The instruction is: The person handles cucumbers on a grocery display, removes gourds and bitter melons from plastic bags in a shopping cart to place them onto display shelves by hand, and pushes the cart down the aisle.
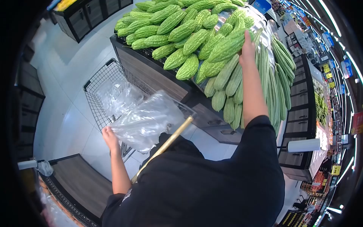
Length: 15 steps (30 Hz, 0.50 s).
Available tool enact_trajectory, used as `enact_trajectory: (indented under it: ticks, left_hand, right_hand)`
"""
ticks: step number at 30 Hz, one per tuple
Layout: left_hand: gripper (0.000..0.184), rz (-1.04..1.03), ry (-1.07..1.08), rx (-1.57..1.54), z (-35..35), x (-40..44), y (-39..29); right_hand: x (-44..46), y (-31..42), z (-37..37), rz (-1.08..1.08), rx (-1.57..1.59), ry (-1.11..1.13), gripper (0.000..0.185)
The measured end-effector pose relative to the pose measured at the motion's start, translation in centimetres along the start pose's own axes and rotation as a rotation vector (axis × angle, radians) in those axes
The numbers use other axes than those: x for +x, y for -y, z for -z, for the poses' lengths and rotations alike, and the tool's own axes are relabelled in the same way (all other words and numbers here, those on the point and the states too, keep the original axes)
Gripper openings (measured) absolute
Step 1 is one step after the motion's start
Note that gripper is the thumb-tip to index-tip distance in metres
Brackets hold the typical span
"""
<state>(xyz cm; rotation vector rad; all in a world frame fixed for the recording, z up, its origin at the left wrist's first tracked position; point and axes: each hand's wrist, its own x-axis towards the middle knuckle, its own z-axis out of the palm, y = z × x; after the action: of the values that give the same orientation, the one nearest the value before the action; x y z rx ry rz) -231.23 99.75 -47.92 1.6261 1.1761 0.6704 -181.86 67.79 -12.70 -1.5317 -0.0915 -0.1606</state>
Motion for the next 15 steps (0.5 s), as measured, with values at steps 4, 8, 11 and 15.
enact_trajectory:
  ticks: [4,8,11,15]
  left_hand:
    - [0.02,0.229,-0.212,-0.225,2.8,3.9,4.3]
    - [0.028,0.366,-0.312,-0.35,5.1,6.7,2.4]
    - [0.032,0.333,-0.364,-0.393,4.2,9.4,3.1]
    - [0.031,0.323,-0.265,-0.432,1.2,14.5,4.1]
  right_hand:
    - [11.2,-3.0,-3.3,-0.095,-0.214,-0.067,0.059]
    - [19.5,-6.1,-5.6,-0.135,-0.34,-0.068,0.068]
    - [27.1,-8.8,-5.2,-0.095,-0.836,-0.099,0.094]
    - [27.4,-9.2,-7.3,-0.005,-1.273,-0.219,0.121]
